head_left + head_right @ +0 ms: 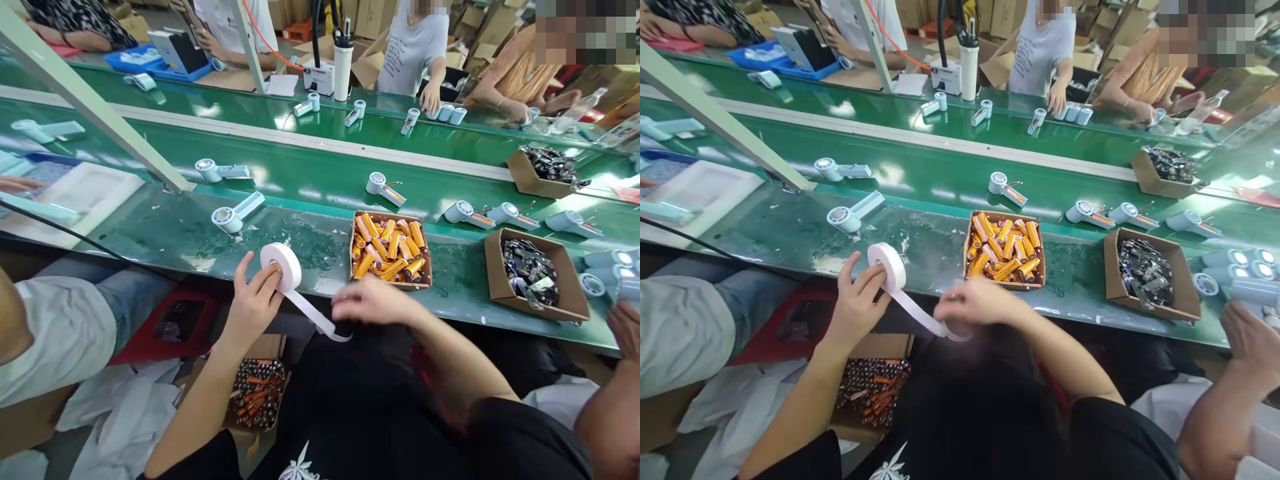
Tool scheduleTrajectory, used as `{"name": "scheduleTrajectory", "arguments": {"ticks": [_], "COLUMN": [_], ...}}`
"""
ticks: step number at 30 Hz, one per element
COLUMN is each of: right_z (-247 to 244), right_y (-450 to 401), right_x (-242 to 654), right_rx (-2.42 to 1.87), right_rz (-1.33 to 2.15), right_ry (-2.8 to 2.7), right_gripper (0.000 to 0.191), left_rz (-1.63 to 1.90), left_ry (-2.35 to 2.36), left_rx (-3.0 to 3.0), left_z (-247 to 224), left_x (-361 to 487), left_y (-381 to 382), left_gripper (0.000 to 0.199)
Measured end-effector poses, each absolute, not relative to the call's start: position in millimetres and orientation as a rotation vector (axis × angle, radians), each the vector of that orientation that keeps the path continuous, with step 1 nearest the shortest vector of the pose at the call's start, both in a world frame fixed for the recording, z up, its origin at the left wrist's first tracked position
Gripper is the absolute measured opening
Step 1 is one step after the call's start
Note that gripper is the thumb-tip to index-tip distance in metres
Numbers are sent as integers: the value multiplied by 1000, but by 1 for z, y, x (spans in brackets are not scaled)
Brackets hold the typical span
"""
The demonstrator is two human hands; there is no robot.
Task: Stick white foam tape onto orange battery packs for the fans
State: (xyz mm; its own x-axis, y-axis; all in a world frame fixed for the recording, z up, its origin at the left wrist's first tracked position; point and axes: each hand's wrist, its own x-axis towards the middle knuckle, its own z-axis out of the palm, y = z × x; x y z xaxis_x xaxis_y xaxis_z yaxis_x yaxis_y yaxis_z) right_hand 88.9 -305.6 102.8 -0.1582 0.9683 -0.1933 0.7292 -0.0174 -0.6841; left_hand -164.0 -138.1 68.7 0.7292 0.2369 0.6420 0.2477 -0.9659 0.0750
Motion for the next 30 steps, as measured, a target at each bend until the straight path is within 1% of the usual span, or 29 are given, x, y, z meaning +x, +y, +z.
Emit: {"name": "scheduleTrajectory", "arguments": {"ticks": [2,3,4,5,7,9,14,19,23,25,28,30], "right_z": [117,122,123,123,118,112,113,132,133,130,132,137], "right_y": [-281,-269,-258,-249,-241,-243,-257,-250,-238,-235,-243,-259], "right_x": [129,146,161,173,184,184,168,174,175,174,177,182], "right_rx": [-2151,-2322,-2457,-2549,-2593,-2524,-2450,-2299,-2589,-2644,-2501,-2232], "right_rz": [436,224,100,56,112,138,38,314,153,84,56,189], "right_ry": [-1645,-1551,-1495,-1475,-1477,-1486,-1627,-1758,-1661,-1635,-1567,-1404], "right_gripper": [38,40,42,43,42,42,46,46,30,30,34,44], "left_rz": [-1116,-1131,-1139,-1143,-1144,-1131,-1065,-1054,-1034,-993,-957,-951], "left_ry": [-372,-344,-316,-288,-235,-189,-140,-198,-163,-168,-215,-239], "left_rx": [-2918,-2932,-2950,-2968,-2997,-3023,-3080,-3087,-3086,-3111,-3148,-3157], "left_z": [71,73,75,77,79,78,77,79,77,75,73,74], "left_x": [-154,-148,-141,-133,-120,-110,-103,-108,-106,-105,-107,-110], "left_y": [-147,-153,-158,-163,-171,-175,-179,-177,-175,-175,-175,-176], "left_gripper": [39,40,41,41,42,42,43,45,42,43,46,47]}}
